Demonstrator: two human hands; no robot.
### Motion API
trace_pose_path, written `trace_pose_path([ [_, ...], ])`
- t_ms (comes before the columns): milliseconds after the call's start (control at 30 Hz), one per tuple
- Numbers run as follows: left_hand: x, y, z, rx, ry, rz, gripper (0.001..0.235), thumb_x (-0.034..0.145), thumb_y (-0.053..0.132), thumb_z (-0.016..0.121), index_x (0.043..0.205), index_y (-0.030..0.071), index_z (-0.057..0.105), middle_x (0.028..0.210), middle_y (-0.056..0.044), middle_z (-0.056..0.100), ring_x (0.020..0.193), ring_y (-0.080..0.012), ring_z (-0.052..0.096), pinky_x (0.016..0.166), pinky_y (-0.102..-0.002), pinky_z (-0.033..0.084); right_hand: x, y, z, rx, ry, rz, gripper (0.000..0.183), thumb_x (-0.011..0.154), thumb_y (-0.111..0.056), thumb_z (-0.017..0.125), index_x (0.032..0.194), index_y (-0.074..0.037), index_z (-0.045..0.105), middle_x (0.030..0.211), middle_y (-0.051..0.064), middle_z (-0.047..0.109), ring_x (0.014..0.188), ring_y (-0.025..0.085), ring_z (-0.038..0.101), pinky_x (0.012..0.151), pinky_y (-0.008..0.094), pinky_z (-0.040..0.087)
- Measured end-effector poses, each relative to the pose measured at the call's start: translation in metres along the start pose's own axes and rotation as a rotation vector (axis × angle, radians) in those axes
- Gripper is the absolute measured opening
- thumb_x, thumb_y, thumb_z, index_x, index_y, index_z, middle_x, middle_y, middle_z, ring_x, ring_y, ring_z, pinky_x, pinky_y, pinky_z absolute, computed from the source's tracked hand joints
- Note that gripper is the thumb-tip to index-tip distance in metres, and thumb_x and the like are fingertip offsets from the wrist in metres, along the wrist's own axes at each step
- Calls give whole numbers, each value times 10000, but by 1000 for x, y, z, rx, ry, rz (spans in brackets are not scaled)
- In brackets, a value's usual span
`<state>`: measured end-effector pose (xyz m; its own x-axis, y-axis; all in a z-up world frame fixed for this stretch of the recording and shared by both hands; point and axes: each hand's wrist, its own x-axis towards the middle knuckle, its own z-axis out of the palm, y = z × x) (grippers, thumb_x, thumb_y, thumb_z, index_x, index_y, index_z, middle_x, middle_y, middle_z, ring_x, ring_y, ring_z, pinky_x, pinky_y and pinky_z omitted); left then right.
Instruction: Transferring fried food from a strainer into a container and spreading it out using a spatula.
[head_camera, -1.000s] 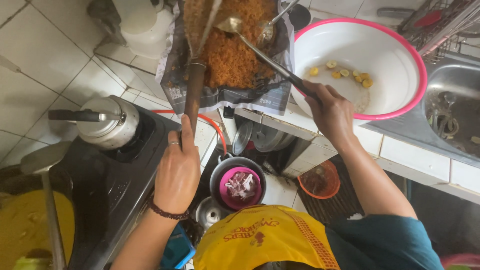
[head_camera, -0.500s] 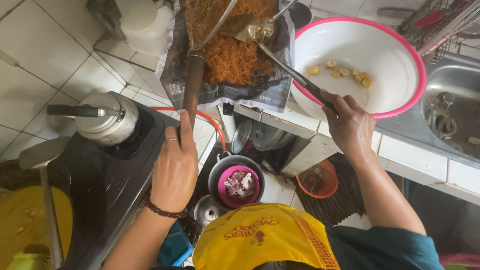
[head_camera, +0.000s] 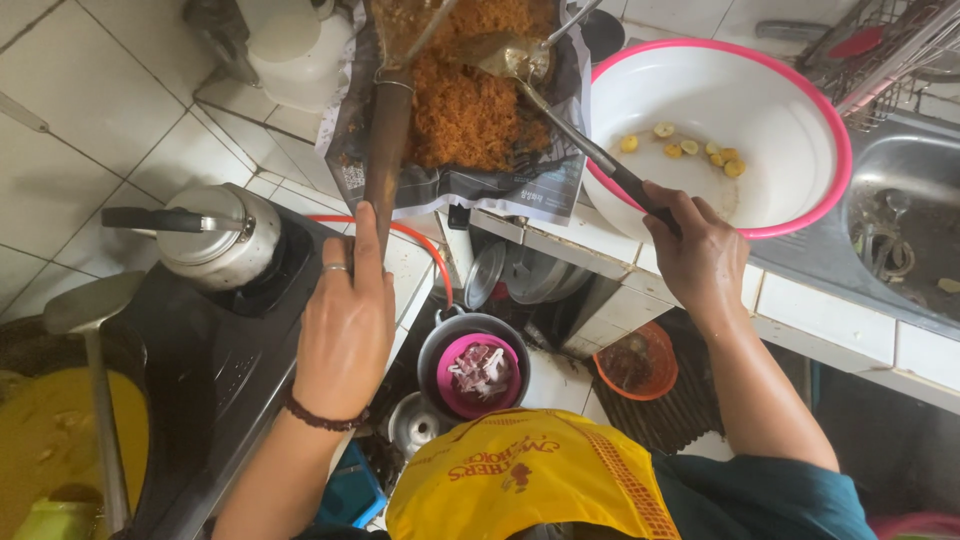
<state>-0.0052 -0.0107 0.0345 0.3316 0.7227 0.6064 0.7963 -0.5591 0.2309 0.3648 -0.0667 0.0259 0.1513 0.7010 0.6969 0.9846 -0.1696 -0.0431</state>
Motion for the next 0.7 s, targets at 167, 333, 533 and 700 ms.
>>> trace_pose_path([
  [167, 3, -9, 15, -97, 0, -8, 702, 933, 31, 639, 1560, -36, 330, 1162, -312, 564, 880, -463, 714, 641, -502, 630, -2, 3, 4, 148, -42, 133, 389, 960, -208, 784, 1319, -289, 658, 867, 49, 709, 771, 345, 715, 752, 453, 553],
  [333, 6, -5, 18, -138, -4, -27, 699, 936, 40, 634, 1562, -32, 331, 1177, -334, 555, 901, -504, 700, 652, -538, 618, 3, -30, 13, 397, -82, 319, 378, 981, -189, 735, 1291, -297, 548, 884, 78, 739, 803, 350, 717, 773, 453, 526],
  [533, 8, -1, 24, -134, 16, -34, 705, 928, 47, 642, 1559, -19, 334, 1201, -315, 542, 900, -498, 699, 675, -548, 616, 6, -57, 23, 703, -192, 275, 258, 1006, -159, 650, 1252, -183, 574, 677, 59, 669, 609, 228, 623, 664, 367, 493],
  [700, 10, 0, 26, -108, 28, -42, 720, 924, 58, 646, 1566, -9, 328, 1210, -309, 543, 894, -501, 698, 672, -561, 609, 5, -63, 32, 934, -279, 320, 237, 1042, -185, 560, 1275, -145, 563, 622, 16, 593, 574, 159, 563, 608, 295, 445],
])
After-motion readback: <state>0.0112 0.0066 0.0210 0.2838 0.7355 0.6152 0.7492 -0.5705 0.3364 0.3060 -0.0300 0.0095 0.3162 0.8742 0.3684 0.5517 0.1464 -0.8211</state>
